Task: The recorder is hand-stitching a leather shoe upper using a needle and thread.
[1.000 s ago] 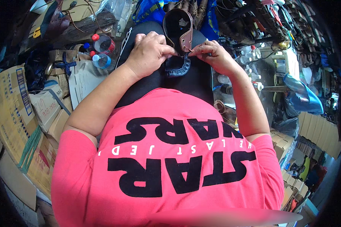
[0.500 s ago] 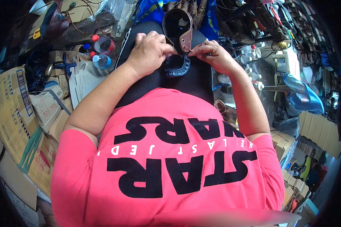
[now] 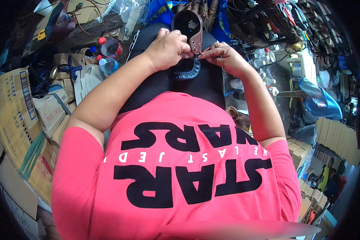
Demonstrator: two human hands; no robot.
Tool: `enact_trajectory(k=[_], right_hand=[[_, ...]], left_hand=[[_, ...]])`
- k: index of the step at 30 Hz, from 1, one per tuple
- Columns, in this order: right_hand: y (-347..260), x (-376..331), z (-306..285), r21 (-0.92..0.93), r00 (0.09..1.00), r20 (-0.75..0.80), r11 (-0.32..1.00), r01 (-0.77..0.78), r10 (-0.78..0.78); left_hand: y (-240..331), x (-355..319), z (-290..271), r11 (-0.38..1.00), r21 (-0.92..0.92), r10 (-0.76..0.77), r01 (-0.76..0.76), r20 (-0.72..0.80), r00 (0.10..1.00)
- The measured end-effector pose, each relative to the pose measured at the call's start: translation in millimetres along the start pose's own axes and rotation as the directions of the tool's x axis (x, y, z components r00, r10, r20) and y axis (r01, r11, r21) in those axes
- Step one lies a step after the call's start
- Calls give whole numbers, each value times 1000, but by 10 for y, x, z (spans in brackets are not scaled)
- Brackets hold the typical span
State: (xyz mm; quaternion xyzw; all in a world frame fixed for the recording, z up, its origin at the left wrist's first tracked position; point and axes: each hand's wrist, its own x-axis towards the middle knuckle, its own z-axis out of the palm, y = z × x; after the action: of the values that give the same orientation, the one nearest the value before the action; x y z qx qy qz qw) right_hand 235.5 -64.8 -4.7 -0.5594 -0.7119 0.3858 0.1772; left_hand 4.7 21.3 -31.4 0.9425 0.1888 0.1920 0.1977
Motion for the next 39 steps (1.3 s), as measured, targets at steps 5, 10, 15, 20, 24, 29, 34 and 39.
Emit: enact_trajectory(k=[5,10,15,20,24,29,34,39], right_hand=[[-44,-101,93,-98,997,-76,995,-4,-4],[-73,-122,183,249,975,-121,956,-155,189],[-16,-71,210,444,972,-79,880,-166,223],[-46,-32,183,440,962,-51,871,-220,269],[-40,20,66,449,961,35,854,-261,276],[-59,13,92,452,980,48,870,-196,196],[-109,-45,114,371,983,-8,913,-170,186],[-133,-36,93,456,983,6,874,-166,183]], left_hand=[[136,-105,-90,997,70,31,-29,-27,999],[216,-246,-44,974,13,-227,228,-72,971],[274,-107,-47,929,-21,-369,370,54,928],[269,-24,34,905,-66,-412,420,102,905],[204,109,-58,895,-56,-410,442,286,866],[96,50,-32,970,-91,-225,227,28,974],[87,-71,-112,953,-236,-206,191,-40,978],[62,-174,-286,973,-157,-170,170,17,985]])
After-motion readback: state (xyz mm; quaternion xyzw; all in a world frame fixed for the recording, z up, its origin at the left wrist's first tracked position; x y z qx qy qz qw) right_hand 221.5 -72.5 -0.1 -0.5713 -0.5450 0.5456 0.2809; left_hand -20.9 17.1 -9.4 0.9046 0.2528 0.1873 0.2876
